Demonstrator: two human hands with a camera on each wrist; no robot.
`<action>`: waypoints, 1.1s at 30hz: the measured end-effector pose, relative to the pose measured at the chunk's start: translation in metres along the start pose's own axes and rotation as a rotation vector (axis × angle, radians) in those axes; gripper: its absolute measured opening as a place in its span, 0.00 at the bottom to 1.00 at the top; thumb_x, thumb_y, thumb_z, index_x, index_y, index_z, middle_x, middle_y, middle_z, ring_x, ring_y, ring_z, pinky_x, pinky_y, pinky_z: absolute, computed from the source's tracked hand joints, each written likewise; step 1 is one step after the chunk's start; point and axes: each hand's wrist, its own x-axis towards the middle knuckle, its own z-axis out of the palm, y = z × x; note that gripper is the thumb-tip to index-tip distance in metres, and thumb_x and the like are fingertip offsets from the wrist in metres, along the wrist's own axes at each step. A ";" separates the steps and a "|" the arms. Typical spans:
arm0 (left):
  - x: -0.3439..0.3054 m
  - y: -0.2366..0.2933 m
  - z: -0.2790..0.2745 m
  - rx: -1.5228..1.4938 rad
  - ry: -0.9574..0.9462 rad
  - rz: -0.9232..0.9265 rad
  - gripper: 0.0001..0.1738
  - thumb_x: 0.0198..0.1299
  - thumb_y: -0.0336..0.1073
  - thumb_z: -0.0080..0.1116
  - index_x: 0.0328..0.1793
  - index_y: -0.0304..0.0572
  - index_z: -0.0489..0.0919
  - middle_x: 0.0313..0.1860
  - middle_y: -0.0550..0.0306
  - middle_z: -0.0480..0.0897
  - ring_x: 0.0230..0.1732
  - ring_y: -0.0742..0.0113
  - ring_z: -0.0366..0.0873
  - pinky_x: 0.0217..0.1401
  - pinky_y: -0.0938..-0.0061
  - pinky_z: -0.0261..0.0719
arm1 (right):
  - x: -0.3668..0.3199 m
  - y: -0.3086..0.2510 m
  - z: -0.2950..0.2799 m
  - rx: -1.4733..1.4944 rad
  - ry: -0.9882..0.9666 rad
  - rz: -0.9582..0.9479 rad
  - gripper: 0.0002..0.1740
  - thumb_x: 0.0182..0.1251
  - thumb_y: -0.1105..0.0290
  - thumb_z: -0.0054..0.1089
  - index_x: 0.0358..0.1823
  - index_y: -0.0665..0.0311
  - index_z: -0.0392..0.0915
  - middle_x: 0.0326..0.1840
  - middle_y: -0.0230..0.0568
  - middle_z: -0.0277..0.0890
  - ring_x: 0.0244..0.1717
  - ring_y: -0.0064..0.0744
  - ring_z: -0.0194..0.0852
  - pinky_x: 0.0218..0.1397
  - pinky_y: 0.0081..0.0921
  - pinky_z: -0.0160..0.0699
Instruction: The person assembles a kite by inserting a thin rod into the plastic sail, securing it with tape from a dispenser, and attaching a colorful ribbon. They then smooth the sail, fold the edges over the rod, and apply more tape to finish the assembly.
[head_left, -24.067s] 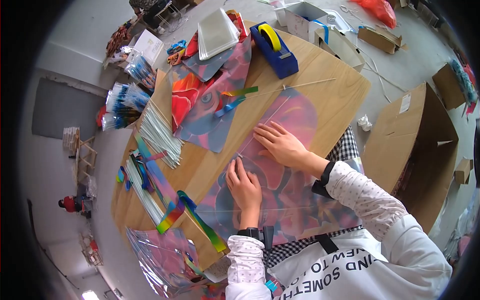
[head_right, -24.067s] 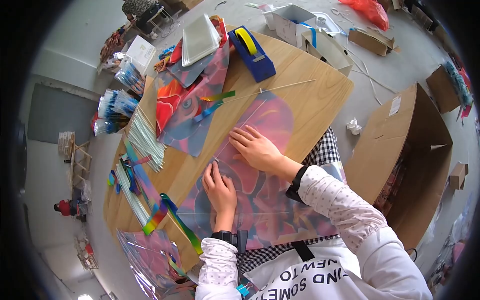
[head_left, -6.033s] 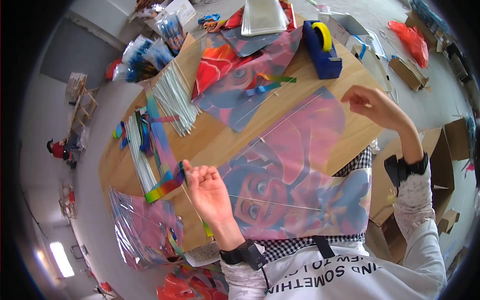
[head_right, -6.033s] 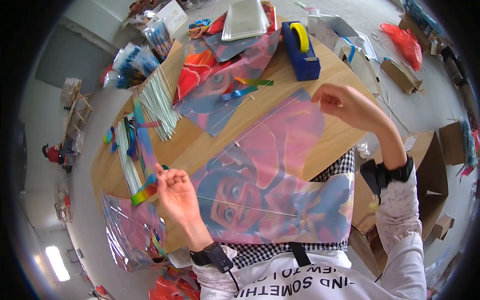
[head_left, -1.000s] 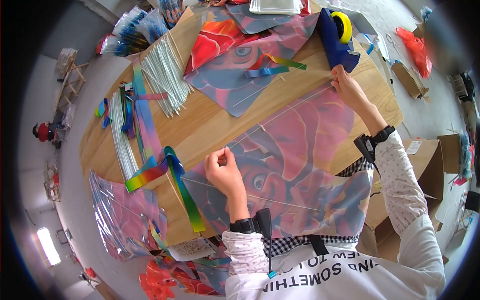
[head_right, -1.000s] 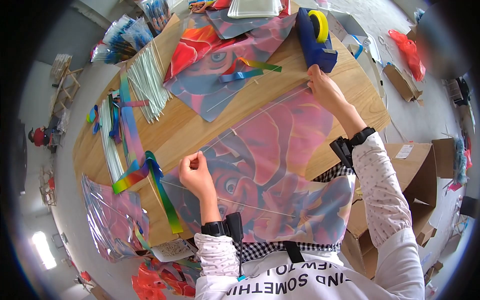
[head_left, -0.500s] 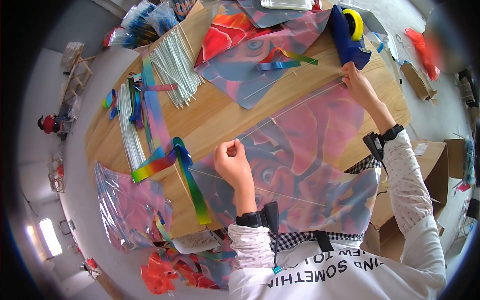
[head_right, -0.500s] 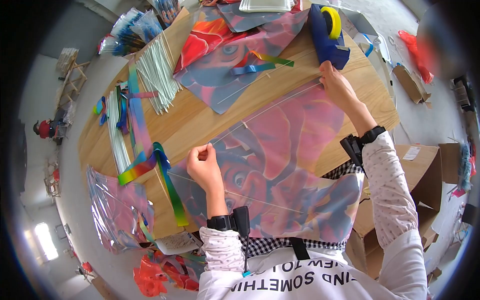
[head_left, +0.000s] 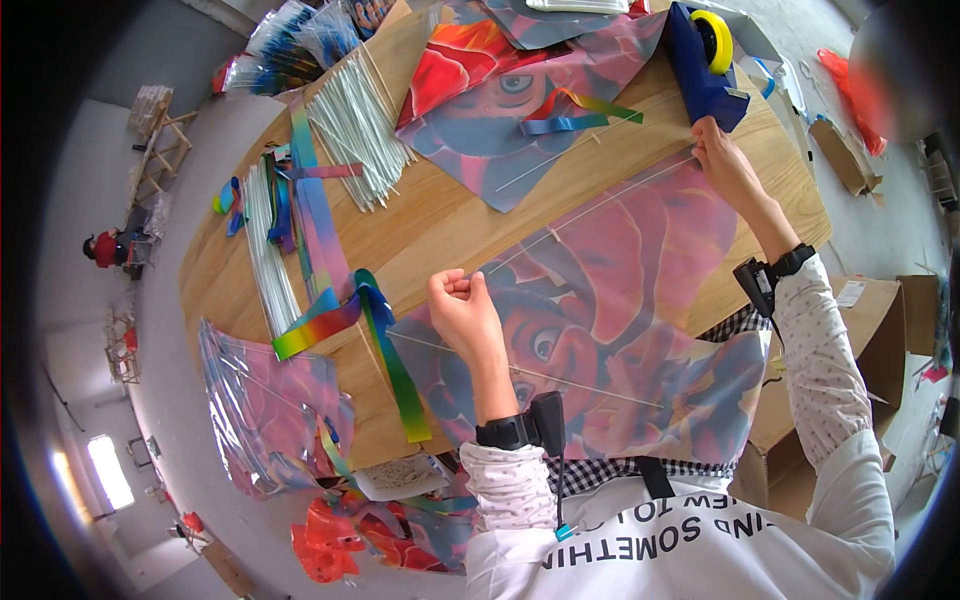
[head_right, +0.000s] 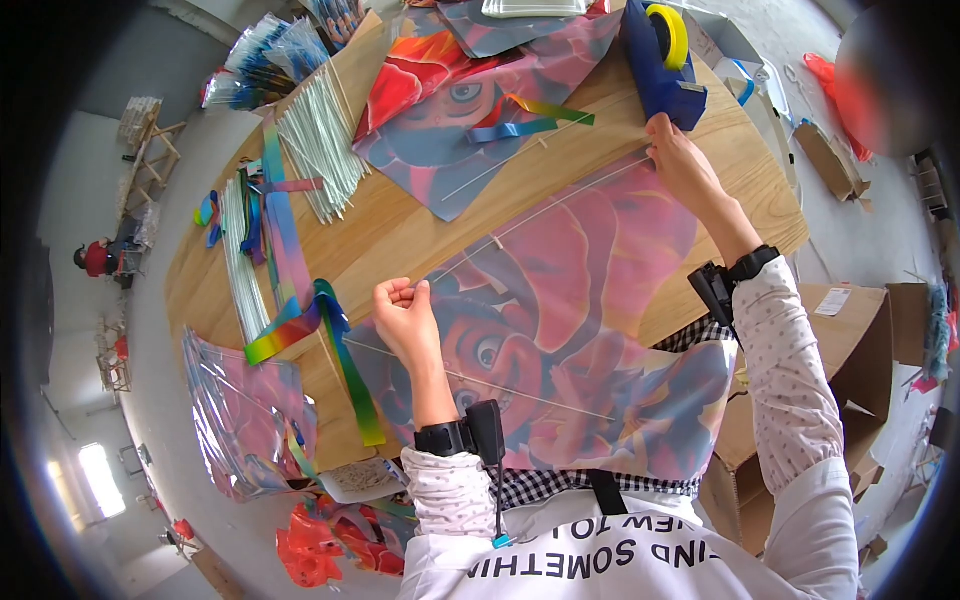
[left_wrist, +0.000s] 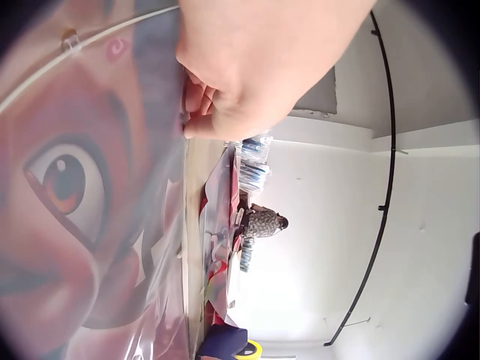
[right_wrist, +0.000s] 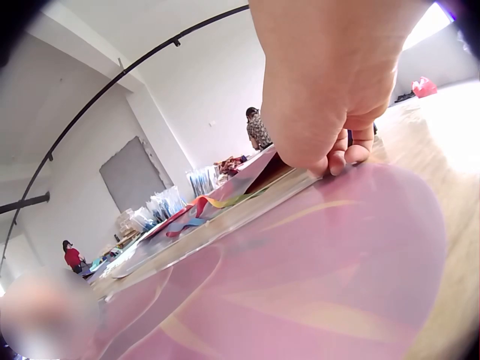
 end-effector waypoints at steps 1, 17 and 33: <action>0.000 -0.005 0.003 0.003 0.010 0.016 0.12 0.59 0.31 0.71 0.40 0.35 0.77 0.28 0.59 0.80 0.29 0.68 0.77 0.37 0.71 0.79 | 0.000 0.000 0.000 0.001 0.002 -0.007 0.13 0.73 0.78 0.52 0.55 0.64 0.62 0.48 0.59 0.76 0.49 0.64 0.77 0.50 0.51 0.75; -0.011 -0.007 0.012 0.174 0.085 0.135 0.14 0.62 0.37 0.70 0.44 0.38 0.76 0.36 0.54 0.77 0.37 0.58 0.77 0.41 0.60 0.77 | 0.001 0.004 0.003 -0.026 0.027 -0.049 0.14 0.73 0.77 0.53 0.55 0.64 0.63 0.51 0.60 0.76 0.51 0.66 0.76 0.50 0.52 0.75; -0.031 0.020 0.026 0.505 -0.588 0.879 0.42 0.73 0.57 0.52 0.81 0.32 0.61 0.83 0.42 0.61 0.84 0.46 0.56 0.84 0.49 0.51 | -0.001 -0.002 0.002 0.011 0.010 0.030 0.14 0.74 0.78 0.52 0.56 0.63 0.62 0.46 0.56 0.75 0.48 0.60 0.77 0.50 0.47 0.75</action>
